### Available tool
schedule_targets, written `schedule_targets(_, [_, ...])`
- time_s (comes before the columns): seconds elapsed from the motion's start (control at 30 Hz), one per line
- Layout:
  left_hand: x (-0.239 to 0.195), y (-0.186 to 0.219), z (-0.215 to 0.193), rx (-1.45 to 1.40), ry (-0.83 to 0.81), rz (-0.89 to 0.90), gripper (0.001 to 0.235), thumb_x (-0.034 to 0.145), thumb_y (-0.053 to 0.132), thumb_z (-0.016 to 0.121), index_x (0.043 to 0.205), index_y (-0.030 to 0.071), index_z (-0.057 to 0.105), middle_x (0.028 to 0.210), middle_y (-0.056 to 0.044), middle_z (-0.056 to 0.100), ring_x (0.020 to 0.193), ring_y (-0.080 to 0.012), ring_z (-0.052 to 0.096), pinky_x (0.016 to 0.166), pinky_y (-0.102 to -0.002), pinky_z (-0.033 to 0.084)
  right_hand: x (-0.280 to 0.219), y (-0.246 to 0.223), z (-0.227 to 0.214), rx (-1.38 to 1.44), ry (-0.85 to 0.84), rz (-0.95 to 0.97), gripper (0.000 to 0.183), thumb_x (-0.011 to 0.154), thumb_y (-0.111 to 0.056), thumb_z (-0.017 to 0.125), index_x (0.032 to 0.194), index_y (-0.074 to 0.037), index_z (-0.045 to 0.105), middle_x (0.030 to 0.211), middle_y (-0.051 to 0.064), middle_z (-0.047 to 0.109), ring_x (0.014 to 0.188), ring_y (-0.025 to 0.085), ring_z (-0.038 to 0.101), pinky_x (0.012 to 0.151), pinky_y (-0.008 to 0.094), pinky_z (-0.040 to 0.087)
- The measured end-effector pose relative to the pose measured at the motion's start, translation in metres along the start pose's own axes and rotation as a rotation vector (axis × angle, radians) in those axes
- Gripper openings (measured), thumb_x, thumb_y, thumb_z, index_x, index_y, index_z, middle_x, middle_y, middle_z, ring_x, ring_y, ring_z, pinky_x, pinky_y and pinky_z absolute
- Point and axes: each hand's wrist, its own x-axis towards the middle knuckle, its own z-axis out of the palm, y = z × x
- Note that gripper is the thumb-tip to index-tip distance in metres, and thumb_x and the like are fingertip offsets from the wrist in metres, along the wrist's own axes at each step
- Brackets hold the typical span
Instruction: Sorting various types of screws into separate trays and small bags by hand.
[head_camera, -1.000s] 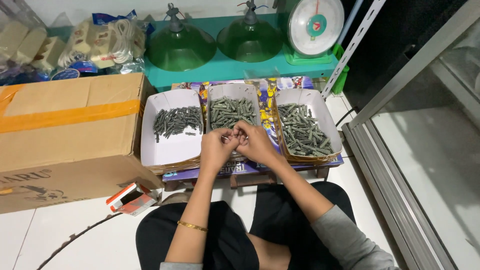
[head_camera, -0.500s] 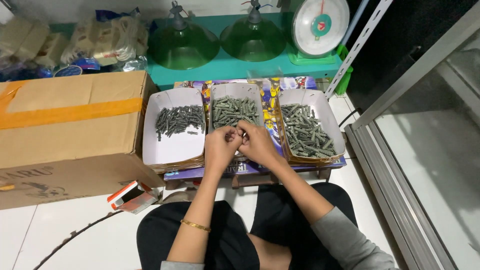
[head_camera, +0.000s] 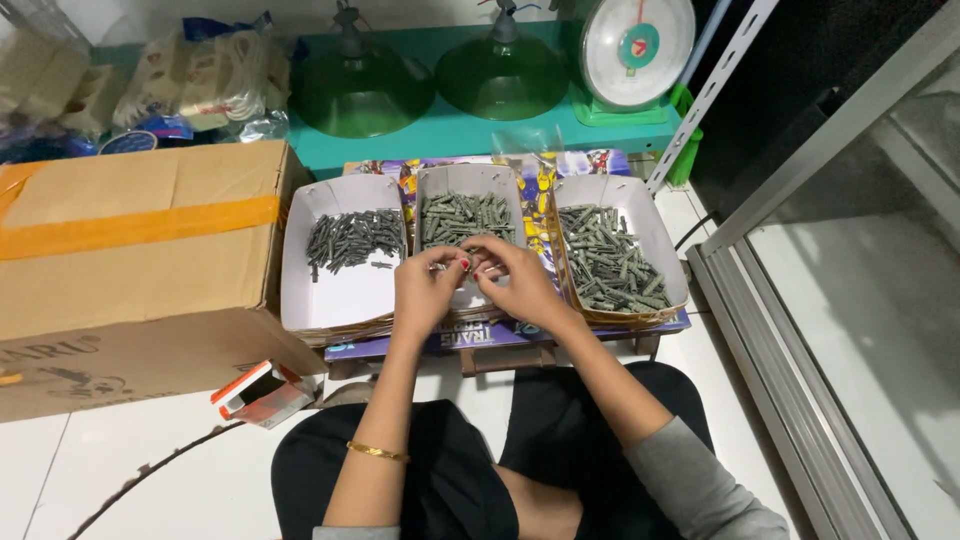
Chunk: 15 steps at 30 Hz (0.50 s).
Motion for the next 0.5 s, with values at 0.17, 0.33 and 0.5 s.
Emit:
schedule_targets(0.17, [0.006, -0.008, 0.004, -0.095, -0.022, -0.050, 0.015, 0.089, 0.008, 0.070, 0.101, 0.008, 0.079, 0.084, -0.010, 0.077, 0.064, -0.0185, 0.073, 0.066, -0.032, 0.059, -0.004, 0.001, -0.004, -0.036, -0.044, -0.048, 0.054, 0.079, 0.009, 0.076, 0.130, -0.003, 0.065, 0.100, 0.021, 0.073, 0.090, 0.030, 0.075, 0.084, 0.038, 0.063])
schedule_targets(0.33, [0.010, -0.012, 0.004, -0.103, -0.072, -0.067, 0.015, 0.089, 0.007, 0.070, 0.102, 0.007, 0.079, 0.084, -0.011, 0.077, 0.064, -0.0207, 0.075, 0.064, -0.033, 0.060, -0.003, 0.007, -0.006, -0.069, -0.074, -0.077, 0.056, 0.076, 0.006, 0.081, 0.129, -0.004, 0.066, 0.099, 0.019, 0.073, 0.088, 0.026, 0.075, 0.083, 0.035, 0.063])
schedule_targets(0.5, [0.014, -0.015, 0.006, 0.007, -0.087, -0.058, 0.013, 0.083, 0.017, 0.070, 0.091, 0.016, 0.081, 0.078, -0.003, 0.074, 0.066, -0.0174, 0.069, 0.065, -0.032, 0.056, -0.002, 0.013, -0.006, -0.040, -0.097, -0.046, 0.052, 0.075, 0.006, 0.082, 0.123, -0.003, 0.064, 0.091, 0.014, 0.073, 0.083, 0.024, 0.076, 0.082, 0.035, 0.064])
